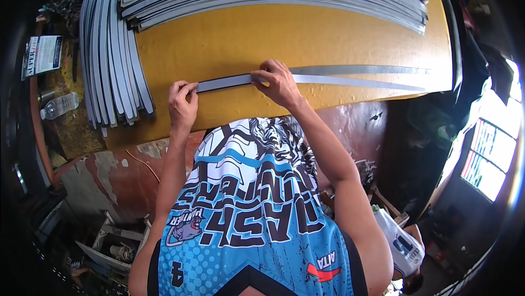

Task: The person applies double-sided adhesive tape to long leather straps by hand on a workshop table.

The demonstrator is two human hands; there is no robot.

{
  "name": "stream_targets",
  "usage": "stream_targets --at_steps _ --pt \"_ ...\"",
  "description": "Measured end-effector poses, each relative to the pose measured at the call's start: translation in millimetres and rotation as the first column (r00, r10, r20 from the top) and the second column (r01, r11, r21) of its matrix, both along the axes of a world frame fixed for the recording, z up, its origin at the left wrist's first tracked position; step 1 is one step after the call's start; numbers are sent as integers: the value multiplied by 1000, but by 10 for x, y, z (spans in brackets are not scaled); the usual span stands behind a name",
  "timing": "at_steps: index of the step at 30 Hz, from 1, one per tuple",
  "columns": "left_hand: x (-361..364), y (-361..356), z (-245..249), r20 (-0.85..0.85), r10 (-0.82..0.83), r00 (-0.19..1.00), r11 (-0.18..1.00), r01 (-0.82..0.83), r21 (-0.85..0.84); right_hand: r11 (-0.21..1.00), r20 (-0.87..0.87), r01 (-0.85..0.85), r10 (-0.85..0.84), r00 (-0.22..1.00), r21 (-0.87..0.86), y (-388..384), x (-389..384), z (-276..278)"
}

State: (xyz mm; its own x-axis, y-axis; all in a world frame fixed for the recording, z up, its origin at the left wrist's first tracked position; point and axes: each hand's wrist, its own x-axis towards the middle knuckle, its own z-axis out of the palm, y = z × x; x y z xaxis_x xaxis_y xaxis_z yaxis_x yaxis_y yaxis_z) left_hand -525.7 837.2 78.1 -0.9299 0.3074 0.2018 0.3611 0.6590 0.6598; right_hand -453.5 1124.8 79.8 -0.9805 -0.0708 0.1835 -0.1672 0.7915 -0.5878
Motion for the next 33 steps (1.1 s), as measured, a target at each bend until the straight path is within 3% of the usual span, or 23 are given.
stream_targets --at_steps 18,20,24,29,33 --pt "145 360 -111 -74 27 997 995 -34 -92 1000 -7 1 -1 1000 -7 -73 -72 -102" --pt "220 582 -82 -149 -15 989 999 8 -44 1000 -4 2 -2 1000 -7 -80 -68 -89" --pt "363 956 -109 -144 -141 979 990 136 -43 1000 1 -7 7 1000 -16 -78 -86 -73" --pt "381 984 -164 -146 -122 982 991 111 -78 996 -18 -50 49 999 -74 27 -77 -53" --pt "372 987 -147 -116 -99 988 991 88 -96 994 120 -16 29 992 -105 413 77 123"
